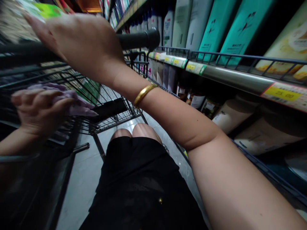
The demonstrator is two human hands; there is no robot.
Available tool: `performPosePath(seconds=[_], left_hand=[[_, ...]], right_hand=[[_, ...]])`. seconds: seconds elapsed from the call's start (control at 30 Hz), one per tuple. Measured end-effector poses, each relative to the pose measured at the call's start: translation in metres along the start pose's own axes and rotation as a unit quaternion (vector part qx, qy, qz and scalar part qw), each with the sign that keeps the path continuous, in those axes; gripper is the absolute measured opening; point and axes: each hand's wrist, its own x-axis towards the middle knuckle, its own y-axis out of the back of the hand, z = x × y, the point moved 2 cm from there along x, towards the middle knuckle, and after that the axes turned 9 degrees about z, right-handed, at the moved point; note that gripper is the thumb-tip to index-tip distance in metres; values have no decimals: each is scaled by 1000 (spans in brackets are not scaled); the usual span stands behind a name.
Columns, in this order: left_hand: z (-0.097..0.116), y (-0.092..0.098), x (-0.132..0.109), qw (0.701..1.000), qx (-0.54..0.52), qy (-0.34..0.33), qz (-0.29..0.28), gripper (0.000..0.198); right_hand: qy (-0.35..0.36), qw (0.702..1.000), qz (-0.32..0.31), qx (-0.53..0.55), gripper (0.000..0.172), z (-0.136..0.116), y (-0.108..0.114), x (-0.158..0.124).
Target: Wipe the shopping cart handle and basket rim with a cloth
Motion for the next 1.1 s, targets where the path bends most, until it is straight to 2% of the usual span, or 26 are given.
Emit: performPosePath(seconds=[0.1, 0.23, 0.3, 0.37, 0.47, 0.6, 0.67, 0.73, 0.83, 0.93, 1.0, 1.1], left_hand=[[-14, 11, 6, 994, 58, 12, 91, 25], [-15, -6, -18, 981, 118, -135, 67, 21], [-10, -12, -30, 975, 123, -173, 60, 21], [-5, -10, -33, 971, 125, -187, 74, 20], [-9, 10, -26, 968, 135, -174, 122, 20], [-37, 43, -20, 966, 177, -78, 172, 29], [-49, 49, -27, 967, 189, -52, 164, 27], [-54, 47, -39, 973, 179, -66, 127, 27], [-46, 38, -56, 981, 148, -102, 73, 30], [-32, 40, -60, 983, 123, -125, 57, 30], [-25, 56, -52, 985, 105, -113, 81, 28], [-20, 97, -32, 981, 60, -51, 176, 26]], right_hand=[[16, 998, 41, 46, 105, 1, 3, -5], [19, 996, 31, 81, 83, 2, 5, -8], [20, 996, 21, 85, 76, 1, 6, -8], [24, 996, 12, 83, 74, 0, 7, -8], [28, 996, 4, 79, 72, 0, 7, -7], [29, 996, 10, 81, 67, 0, 7, -8], [29, 996, 17, 85, 66, 0, 7, -8], [28, 995, 22, 88, 65, 0, 7, -8], [28, 995, 22, 92, 63, 0, 7, -8], [26, 995, 19, 94, 62, -1, 6, -7], [27, 995, 15, 95, 63, -1, 5, -7], [25, 995, 9, 97, 64, -2, 5, -7]])
